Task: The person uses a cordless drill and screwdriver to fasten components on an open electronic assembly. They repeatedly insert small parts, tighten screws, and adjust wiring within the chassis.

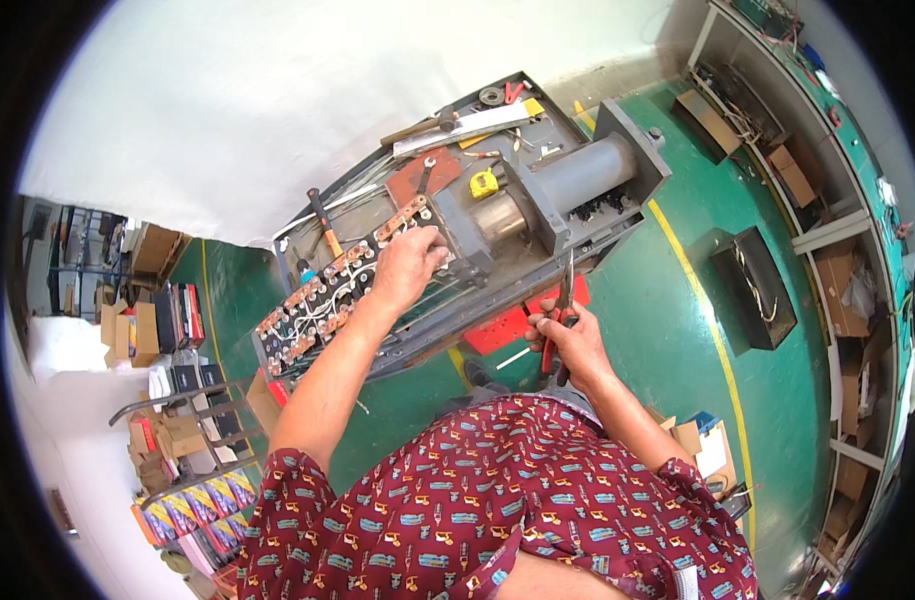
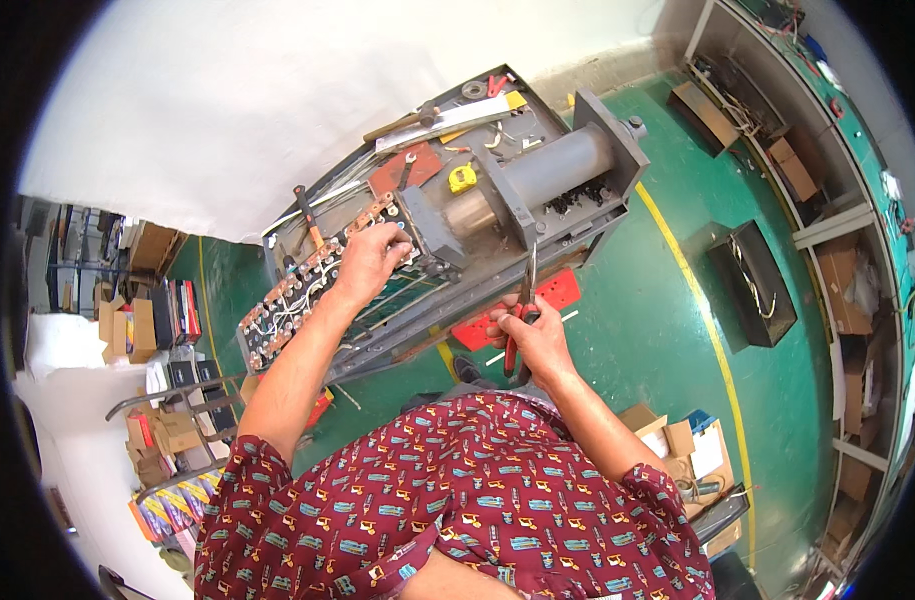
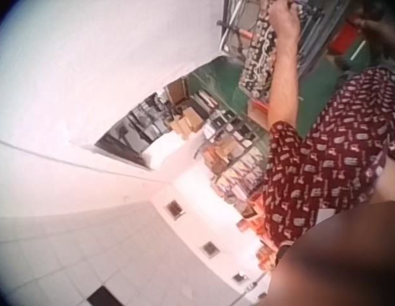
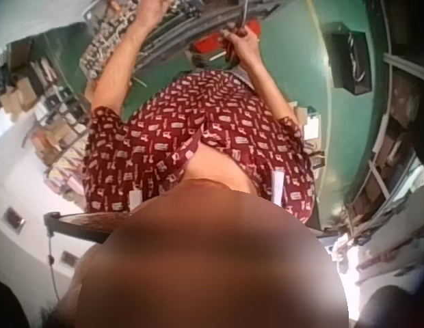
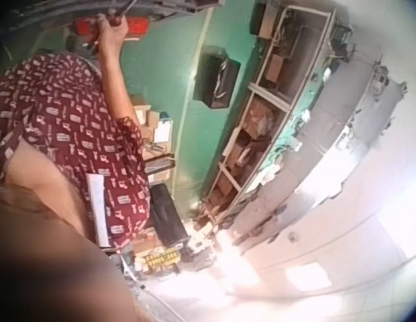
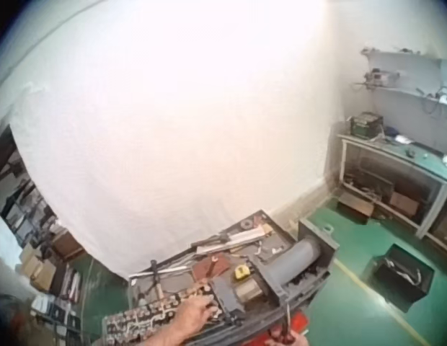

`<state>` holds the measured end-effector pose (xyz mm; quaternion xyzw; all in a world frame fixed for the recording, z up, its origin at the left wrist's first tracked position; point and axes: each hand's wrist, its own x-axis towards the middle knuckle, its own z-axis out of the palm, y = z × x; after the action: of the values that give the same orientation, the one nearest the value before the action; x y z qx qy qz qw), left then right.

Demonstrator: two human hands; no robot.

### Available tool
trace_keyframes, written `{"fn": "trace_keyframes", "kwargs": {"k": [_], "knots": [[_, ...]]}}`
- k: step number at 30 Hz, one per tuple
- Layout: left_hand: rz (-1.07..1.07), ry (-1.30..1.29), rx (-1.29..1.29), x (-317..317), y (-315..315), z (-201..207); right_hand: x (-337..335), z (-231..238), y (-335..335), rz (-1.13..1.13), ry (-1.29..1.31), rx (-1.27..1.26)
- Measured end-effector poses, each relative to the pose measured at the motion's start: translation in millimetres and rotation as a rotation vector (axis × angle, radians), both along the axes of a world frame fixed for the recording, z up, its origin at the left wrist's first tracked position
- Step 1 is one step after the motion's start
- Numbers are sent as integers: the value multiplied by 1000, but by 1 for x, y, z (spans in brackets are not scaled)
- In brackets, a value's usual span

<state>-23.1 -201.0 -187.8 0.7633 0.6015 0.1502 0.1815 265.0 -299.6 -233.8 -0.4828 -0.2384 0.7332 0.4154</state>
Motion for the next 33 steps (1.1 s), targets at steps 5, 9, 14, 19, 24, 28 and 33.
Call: {"fn": "trace_keyframes", "kwargs": {"k": [5,9,14,19,24,28,33], "knots": [[-21,21,181,8,1,-6,2,2,1,81,-39,17],[146,-312,130,35,-46,11,-16,38,1,299,-121,236],[111,-1129,-265,40,-102,26,-52,86,12,690,-161,321],[134,-1385,-22,-4,-133,50,-94,107,3,673,5,316],[77,-1088,-40,-99,-152,98,-141,105,-4,745,4,358],[358,-922,244,-253,-123,104,-178,102,-17,493,-20,367],[574,-375,-14,-451,-80,-30,-210,96,-43,241,-80,298]]}}
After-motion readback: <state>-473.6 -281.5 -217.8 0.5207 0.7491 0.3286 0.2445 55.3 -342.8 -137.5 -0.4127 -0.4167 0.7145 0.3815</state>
